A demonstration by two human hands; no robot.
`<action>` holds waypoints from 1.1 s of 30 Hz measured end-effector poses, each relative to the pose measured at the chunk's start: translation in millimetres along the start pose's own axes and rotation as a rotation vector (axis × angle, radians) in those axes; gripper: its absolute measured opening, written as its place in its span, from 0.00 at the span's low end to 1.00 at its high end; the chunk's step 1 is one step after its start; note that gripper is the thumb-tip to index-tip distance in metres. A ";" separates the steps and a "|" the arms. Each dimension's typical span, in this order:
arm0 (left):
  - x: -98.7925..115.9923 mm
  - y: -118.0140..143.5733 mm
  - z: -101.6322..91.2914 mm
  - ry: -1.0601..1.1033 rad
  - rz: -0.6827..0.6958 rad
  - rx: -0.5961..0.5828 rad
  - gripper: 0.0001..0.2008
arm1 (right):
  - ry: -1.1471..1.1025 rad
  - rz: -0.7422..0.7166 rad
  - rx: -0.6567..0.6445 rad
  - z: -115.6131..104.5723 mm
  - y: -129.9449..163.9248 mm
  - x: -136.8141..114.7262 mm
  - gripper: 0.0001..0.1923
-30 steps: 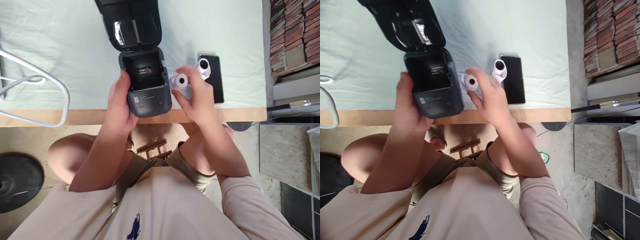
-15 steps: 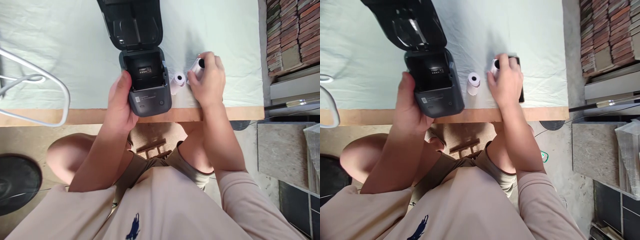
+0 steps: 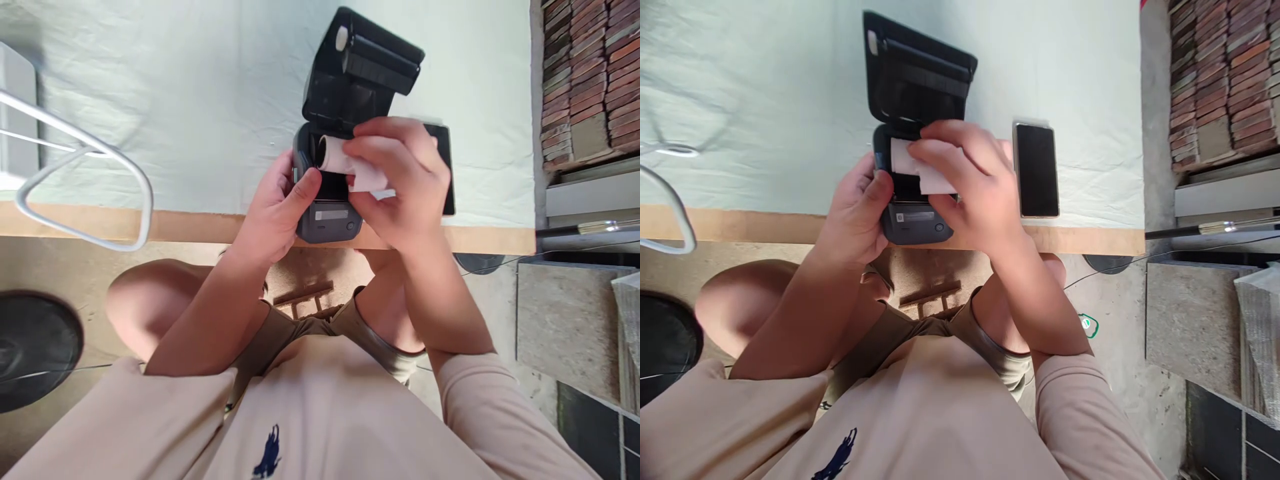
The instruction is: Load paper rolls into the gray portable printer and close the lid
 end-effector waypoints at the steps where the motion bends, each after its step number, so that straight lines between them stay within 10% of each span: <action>1: -1.0 -0.8 -1.7 -0.005 0.006 -0.011 0.18 | 0.025 -0.014 -0.030 2.0 -0.9 0.7 0.17; 20: 4.9 -1.4 -12.5 0.034 -0.124 0.030 0.29 | -0.073 -0.070 -0.190 -2.0 11.1 -9.7 0.20; 29: 20.8 2.0 5.2 -0.074 -0.209 0.097 0.39 | -0.238 0.219 0.345 -0.6 13.8 -1.7 0.13; 33: 20.0 0.9 5.4 -0.033 -0.203 0.072 0.34 | -0.214 0.309 0.273 -1.2 13.2 1.7 0.13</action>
Point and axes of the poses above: each hand's wrist, its own y-axis away from the middle knuckle, its own z-axis out of the palm, x = y × z, the point moved 1 cm from there along -y, towards the middle knuckle, and after that the axes turned 4 degrees about y, right-handed, at the moved point
